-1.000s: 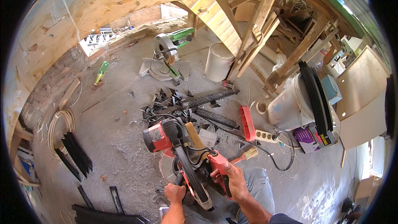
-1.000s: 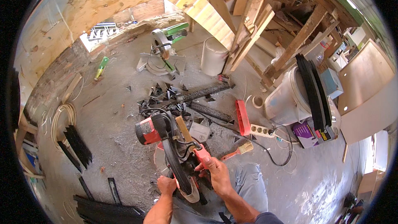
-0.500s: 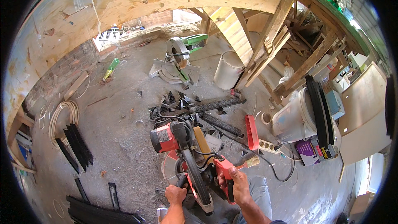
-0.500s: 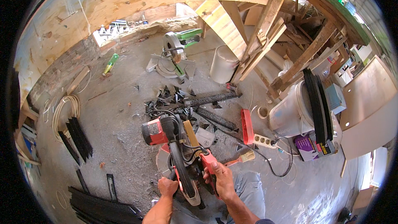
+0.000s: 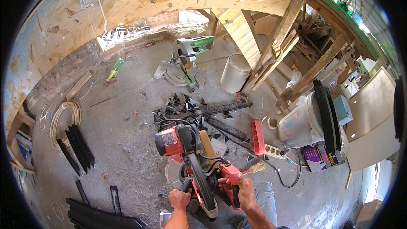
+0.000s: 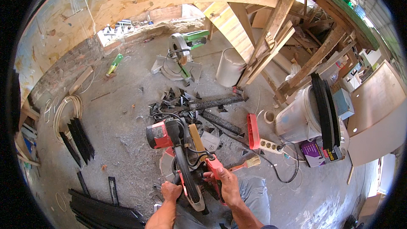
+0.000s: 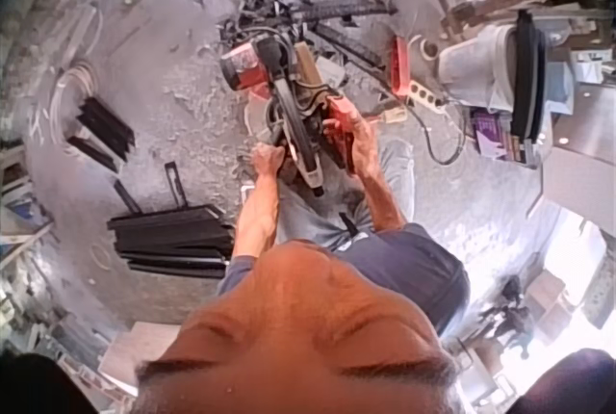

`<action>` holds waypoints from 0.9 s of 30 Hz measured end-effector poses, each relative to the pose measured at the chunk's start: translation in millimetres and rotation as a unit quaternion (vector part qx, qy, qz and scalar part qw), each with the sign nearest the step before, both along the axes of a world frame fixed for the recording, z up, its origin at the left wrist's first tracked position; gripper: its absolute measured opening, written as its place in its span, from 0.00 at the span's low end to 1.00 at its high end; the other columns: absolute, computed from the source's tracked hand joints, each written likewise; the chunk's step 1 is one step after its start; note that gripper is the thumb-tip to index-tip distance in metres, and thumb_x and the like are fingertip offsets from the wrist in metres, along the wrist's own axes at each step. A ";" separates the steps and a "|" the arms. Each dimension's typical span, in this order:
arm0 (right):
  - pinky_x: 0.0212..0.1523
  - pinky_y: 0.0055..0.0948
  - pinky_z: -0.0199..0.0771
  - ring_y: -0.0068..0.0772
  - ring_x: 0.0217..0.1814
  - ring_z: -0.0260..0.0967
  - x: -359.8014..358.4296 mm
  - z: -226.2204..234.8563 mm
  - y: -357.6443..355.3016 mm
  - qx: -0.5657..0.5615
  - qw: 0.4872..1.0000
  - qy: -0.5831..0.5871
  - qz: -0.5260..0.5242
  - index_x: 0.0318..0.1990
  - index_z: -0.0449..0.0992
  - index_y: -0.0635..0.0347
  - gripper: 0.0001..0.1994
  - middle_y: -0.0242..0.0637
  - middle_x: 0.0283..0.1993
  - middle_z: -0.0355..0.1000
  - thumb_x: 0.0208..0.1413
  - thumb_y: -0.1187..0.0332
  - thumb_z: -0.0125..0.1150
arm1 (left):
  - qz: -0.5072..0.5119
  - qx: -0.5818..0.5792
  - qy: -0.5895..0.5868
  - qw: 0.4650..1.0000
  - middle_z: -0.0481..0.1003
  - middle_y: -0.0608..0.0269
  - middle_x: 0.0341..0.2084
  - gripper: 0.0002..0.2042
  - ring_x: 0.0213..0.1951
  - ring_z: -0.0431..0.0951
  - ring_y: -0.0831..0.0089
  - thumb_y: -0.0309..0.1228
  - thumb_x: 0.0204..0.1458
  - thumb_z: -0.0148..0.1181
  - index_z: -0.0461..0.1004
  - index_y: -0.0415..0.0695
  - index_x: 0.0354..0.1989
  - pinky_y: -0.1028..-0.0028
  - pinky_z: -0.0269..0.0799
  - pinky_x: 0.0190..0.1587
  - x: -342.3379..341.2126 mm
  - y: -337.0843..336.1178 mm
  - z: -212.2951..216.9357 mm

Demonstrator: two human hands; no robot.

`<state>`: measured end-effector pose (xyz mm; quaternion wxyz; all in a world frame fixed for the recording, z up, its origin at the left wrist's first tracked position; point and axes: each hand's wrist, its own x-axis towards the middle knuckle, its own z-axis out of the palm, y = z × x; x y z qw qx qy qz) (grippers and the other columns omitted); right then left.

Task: The person cuts black plastic strips using a miter saw, picking them up from a pile and positioning them on the saw table before making each cut.

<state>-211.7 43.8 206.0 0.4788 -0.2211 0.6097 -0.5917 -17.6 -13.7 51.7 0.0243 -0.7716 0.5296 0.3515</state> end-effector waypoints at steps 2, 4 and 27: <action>0.37 0.28 0.77 0.28 0.33 0.75 -1.4 3.8 2.2 0.025 0.999 -0.008 0.031 0.37 0.74 0.65 0.31 0.42 0.32 0.76 0.64 0.40 0.47 | 0.003 -0.004 -0.003 1.000 0.77 0.30 0.35 0.21 0.43 0.80 0.40 0.35 0.37 0.66 0.79 0.25 0.33 0.55 0.76 0.49 1.6 0.9 0.0; 0.37 0.28 0.77 0.28 0.33 0.75 -4.5 -1.7 7.3 0.034 0.999 -0.004 0.033 0.37 0.74 0.65 0.30 0.41 0.32 0.76 0.64 0.40 0.46 | 0.004 -0.006 -0.004 1.000 0.77 0.30 0.35 0.21 0.43 0.80 0.40 0.34 0.36 0.65 0.79 0.25 0.33 0.55 0.76 0.49 1.1 1.5 0.1; 0.29 0.21 0.68 0.19 0.30 0.67 -2.6 -6.1 16.6 0.063 0.998 0.003 0.026 0.39 0.74 0.61 0.30 0.30 0.30 0.70 0.63 0.37 0.47 | 0.008 -0.040 0.006 0.999 0.77 0.30 0.31 0.17 0.40 0.80 0.40 0.30 0.33 0.62 0.79 0.25 0.30 0.55 0.77 0.47 1.6 3.6 -5.4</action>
